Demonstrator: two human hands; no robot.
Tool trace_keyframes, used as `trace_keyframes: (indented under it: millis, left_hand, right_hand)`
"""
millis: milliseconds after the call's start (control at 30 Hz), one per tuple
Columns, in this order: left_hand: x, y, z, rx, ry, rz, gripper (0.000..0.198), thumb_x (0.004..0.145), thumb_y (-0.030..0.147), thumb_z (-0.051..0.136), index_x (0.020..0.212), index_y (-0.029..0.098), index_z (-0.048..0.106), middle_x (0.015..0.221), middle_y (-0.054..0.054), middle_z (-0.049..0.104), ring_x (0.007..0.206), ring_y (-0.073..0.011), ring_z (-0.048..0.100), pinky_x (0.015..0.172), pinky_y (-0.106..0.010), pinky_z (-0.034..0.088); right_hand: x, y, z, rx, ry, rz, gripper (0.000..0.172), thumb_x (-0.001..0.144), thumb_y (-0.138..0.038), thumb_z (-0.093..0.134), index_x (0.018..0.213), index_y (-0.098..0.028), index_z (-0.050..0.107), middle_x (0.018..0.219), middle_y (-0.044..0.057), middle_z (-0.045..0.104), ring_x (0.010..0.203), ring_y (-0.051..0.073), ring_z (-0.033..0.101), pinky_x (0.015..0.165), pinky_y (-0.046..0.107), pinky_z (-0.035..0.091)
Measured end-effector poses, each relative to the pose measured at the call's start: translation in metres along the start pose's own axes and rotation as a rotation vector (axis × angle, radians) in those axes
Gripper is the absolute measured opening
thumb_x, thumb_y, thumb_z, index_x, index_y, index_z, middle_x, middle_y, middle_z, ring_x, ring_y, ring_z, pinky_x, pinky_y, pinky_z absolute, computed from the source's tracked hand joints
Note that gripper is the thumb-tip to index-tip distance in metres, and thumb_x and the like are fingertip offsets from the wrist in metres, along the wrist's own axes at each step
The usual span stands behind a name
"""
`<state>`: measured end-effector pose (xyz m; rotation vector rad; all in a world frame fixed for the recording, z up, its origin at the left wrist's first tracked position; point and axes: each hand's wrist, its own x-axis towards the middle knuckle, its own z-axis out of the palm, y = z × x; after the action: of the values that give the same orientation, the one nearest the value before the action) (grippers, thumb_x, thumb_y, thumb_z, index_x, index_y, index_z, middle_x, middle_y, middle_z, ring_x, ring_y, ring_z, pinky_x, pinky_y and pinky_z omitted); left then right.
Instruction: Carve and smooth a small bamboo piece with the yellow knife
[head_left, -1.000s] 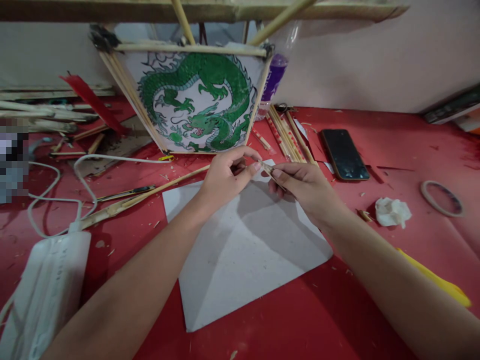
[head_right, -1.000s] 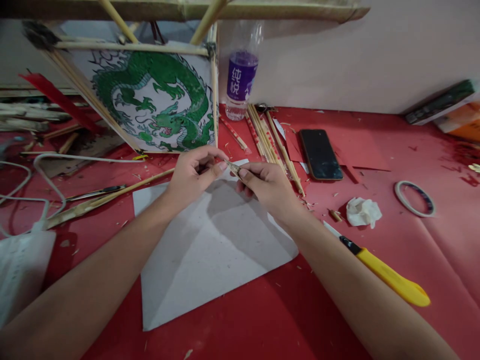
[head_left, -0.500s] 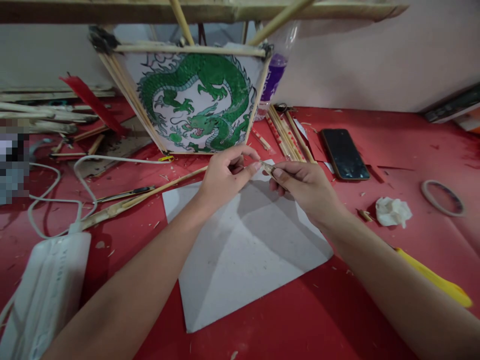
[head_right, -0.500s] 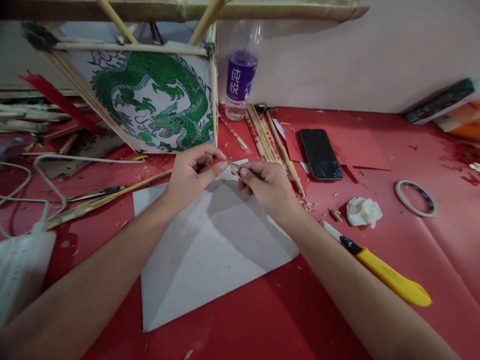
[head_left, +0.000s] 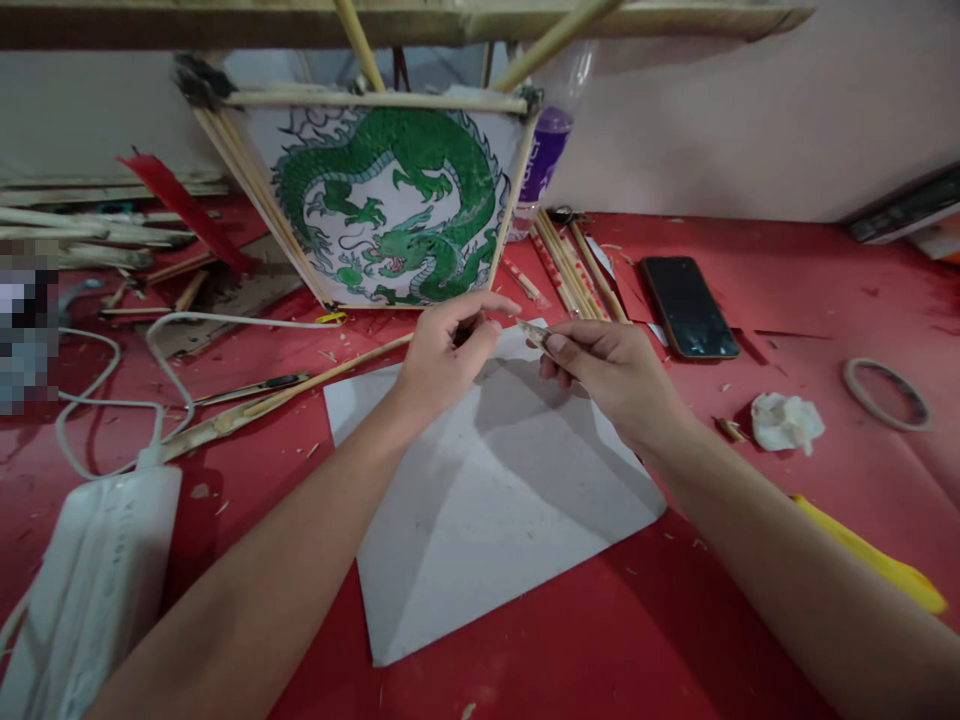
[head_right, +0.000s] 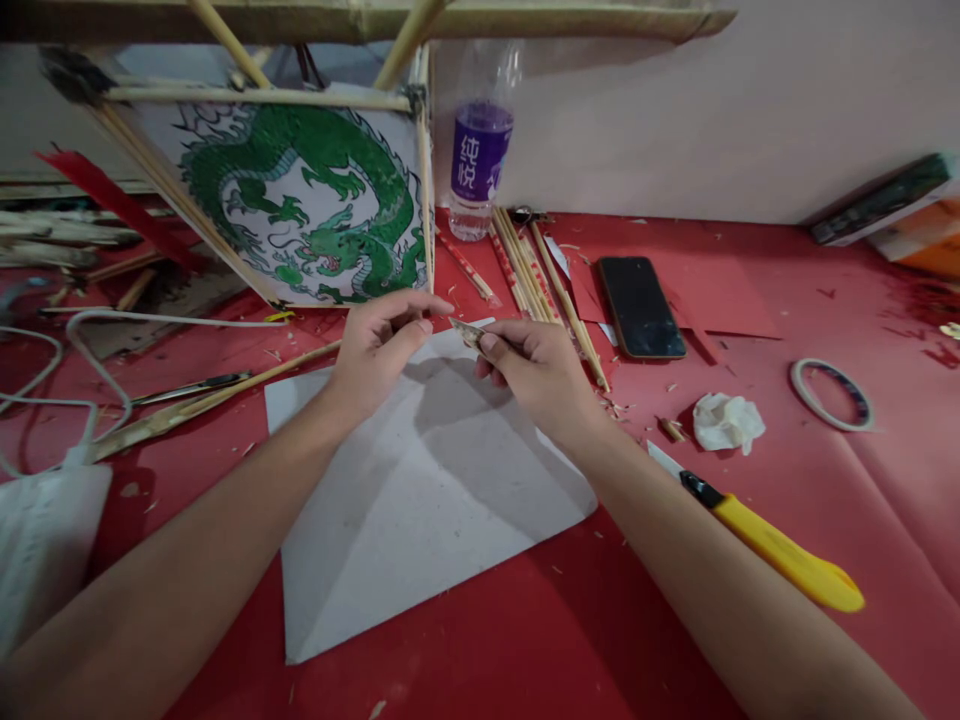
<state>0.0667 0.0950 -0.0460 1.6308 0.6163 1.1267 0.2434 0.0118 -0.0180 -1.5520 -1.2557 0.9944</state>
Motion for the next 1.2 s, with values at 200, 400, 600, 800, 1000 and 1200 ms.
trace_keyframes:
  millis: [200,400,600,800,1000,1200]
  left_hand:
    - [0.001,-0.002,0.000,-0.037,0.054,-0.096,0.014,0.087,0.016,0.057,0.087,0.020,0.071,0.060,0.003,0.045,0.052,-0.0089,0.035,0.047,-0.026,0.024]
    - [0.002,-0.005,0.000,-0.038,0.031,-0.100,0.014,0.090,0.023,0.058,0.086,0.019,0.070,0.064,0.002,0.050,0.056,-0.0092,0.039,0.052,-0.026,0.031]
    - [0.003,-0.006,-0.001,0.017,0.020,-0.101,0.016,0.092,0.024,0.056,0.085,0.019,0.070,0.065,0.002,0.051,0.060,-0.0105,0.043,0.056,-0.027,0.034]
    - [0.004,-0.006,-0.001,0.056,0.009,-0.095,0.019,0.093,0.023,0.054,0.080,0.018,0.068,0.067,0.001,0.055,0.063,-0.0108,0.047,0.060,-0.027,0.037]
    - [0.004,-0.007,-0.001,0.063,0.009,-0.095,0.021,0.094,0.024,0.054,0.079,0.018,0.067,0.064,0.002,0.052,0.063,-0.0107,0.047,0.060,-0.027,0.037]
    - [0.004,-0.010,-0.001,0.060,-0.006,-0.065,0.024,0.095,0.025,0.053,0.075,0.018,0.065,0.061,0.003,0.048,0.060,-0.0106,0.044,0.058,-0.028,0.034]
  right_hand:
    - [-0.004,-0.001,-0.002,-0.589,0.058,-0.293,0.023,0.097,-0.024,0.053,0.091,-0.020,0.075,0.085,0.007,0.073,0.079,0.021,0.064,0.071,0.034,0.046]
    - [-0.011,0.000,0.006,-1.120,-0.005,-0.442,0.031,0.098,-0.016,0.046,0.098,-0.015,0.077,0.095,0.012,0.073,0.090,0.026,0.064,0.074,0.037,0.045]
    - [-0.011,0.005,0.006,-1.123,-0.025,-0.491,0.027,0.099,-0.015,0.048,0.104,-0.014,0.075,0.097,0.011,0.073,0.092,0.025,0.065,0.074,0.034,0.045]
    - [-0.012,0.008,0.009,-1.124,-0.076,-0.554,0.024,0.098,-0.014,0.049,0.107,-0.011,0.072,0.098,0.012,0.074,0.092,0.026,0.067,0.078,0.036,0.047]
    - [-0.013,0.008,0.009,-1.143,-0.039,-0.544,0.026,0.098,-0.015,0.048,0.114,-0.011,0.068,0.105,0.013,0.075,0.096,0.027,0.068,0.077,0.036,0.047]
    - [-0.011,0.006,0.007,-1.194,-0.076,-0.509,0.028,0.096,-0.017,0.048,0.115,-0.012,0.068,0.096,0.013,0.076,0.091,0.027,0.069,0.071,0.035,0.046]
